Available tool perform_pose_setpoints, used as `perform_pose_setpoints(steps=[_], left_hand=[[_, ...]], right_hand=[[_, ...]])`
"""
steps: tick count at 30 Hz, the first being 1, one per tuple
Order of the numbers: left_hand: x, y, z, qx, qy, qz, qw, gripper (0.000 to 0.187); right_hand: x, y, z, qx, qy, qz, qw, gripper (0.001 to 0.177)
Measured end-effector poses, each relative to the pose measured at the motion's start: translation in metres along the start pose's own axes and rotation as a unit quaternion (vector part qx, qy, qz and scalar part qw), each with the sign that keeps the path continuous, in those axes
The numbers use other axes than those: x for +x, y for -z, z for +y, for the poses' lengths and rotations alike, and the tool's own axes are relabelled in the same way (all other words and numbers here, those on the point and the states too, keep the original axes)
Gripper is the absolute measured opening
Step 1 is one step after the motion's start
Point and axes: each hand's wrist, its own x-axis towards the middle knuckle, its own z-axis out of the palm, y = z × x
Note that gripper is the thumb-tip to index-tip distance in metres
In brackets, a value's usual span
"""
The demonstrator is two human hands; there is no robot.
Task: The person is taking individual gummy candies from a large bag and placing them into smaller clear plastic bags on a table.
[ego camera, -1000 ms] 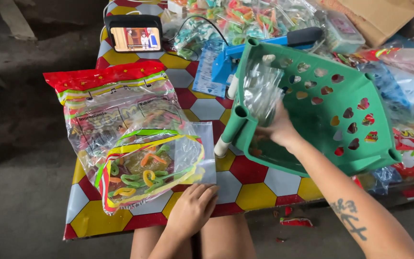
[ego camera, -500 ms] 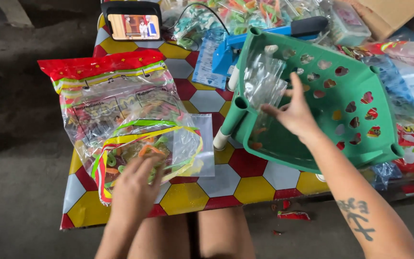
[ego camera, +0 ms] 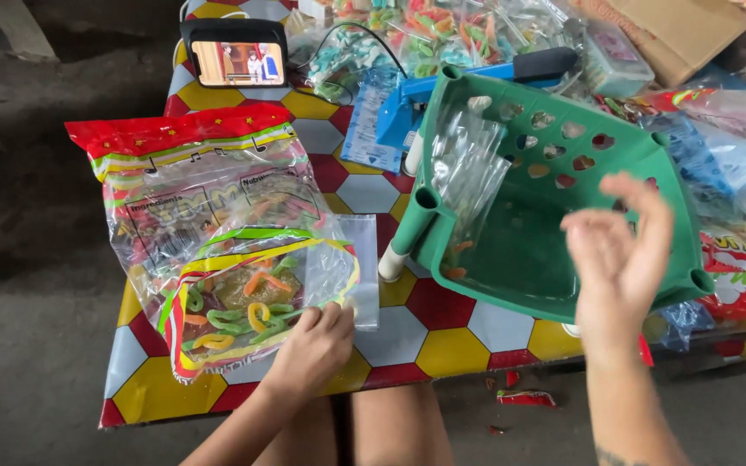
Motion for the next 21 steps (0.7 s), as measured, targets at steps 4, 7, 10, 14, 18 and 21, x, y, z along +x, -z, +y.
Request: perform_pose_setpoints(steps=[4, 7, 10, 14, 18, 21], left_hand=[[0.006, 0.008, -0.009, -0.103, 0.083, 0.111, 0.985, 0.016], [0.017, 0.02, -0.009, -0.228, 0.187, 0.107, 0.95, 0.019], [0.032, 0.072, -0.016, -0.262, 0.187, 0.186, 0.928, 0.011], [0.02, 0.111, -0.027, -0.394, 0.12, 0.194, 0.891, 0.031], [-0.007, 0.116, -0.038, -0.356, 0.028, 0.202, 0.912, 0.025], [-0.014, 0.123, -0.046, -0.358, 0.005, 0.186, 0.915, 0.016]], right_hand=[[-0.057, -0.022, 0.002, 0.032, 0.032, -0.057, 0.997, 0.03], [-0.084, -0.048, 0.004, -0.082, 0.17, -0.237, 0.953, 0.04], [-0.084, -0.078, 0.015, -0.238, 0.29, -0.308, 0.874, 0.06], [-0.081, -0.085, 0.024, -0.113, 0.233, -0.233, 0.937, 0.04], [-0.076, -0.082, 0.013, 0.035, 0.22, -0.329, 0.918, 0.032], [-0.076, -0.083, 0.003, 0.04, 0.248, -0.416, 0.874, 0.023]])
